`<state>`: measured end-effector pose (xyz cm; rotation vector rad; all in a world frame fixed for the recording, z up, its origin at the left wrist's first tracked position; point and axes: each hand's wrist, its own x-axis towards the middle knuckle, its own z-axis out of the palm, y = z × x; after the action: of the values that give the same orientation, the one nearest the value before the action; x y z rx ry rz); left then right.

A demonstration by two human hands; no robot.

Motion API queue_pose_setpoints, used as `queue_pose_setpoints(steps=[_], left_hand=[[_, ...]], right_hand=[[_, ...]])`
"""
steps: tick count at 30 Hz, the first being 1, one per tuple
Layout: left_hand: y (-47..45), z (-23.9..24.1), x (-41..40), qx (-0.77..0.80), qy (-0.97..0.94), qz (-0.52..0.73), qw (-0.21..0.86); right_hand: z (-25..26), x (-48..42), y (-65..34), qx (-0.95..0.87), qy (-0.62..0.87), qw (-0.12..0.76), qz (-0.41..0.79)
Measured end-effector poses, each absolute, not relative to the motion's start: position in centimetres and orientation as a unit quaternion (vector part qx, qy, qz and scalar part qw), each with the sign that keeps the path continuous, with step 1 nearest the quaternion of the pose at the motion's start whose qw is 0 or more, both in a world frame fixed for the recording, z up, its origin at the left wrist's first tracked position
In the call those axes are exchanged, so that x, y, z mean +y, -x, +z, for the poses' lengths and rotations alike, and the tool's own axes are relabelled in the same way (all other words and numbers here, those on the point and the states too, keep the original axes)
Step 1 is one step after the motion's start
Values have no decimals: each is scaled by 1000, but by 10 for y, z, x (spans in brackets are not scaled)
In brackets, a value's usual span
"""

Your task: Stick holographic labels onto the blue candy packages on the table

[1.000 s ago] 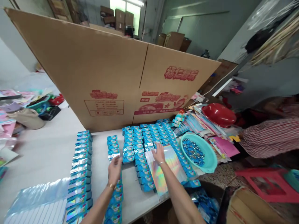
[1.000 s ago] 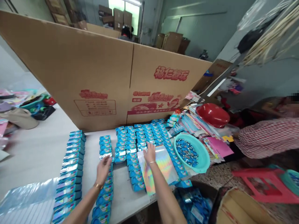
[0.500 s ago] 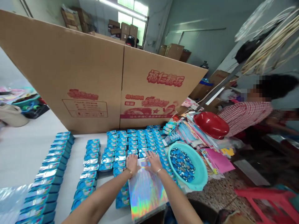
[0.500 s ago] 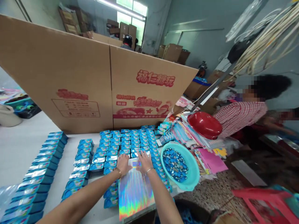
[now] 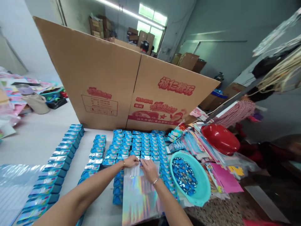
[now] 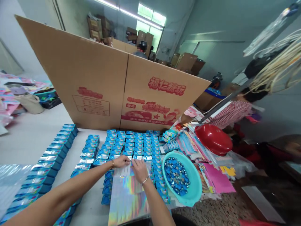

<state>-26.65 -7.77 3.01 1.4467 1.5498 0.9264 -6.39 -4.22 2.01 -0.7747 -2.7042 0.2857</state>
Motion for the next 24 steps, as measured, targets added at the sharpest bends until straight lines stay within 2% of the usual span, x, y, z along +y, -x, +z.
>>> queue_pose_setpoints(steps=[6, 12, 21, 24], left_hand=[[275, 40, -81, 623, -588, 329, 397], [269, 49, -91, 678, -604, 267, 324], [265, 48, -98, 675, -681, 157, 236], [265, 50, -98, 666, -701, 134, 216]], right_hand=[[20, -57, 73, -942, 277, 168, 91], [18, -66, 82, -937, 286, 184, 78], [7, -76, 83, -912, 288, 286, 60], [8, -70, 88, -904, 314, 286, 56]])
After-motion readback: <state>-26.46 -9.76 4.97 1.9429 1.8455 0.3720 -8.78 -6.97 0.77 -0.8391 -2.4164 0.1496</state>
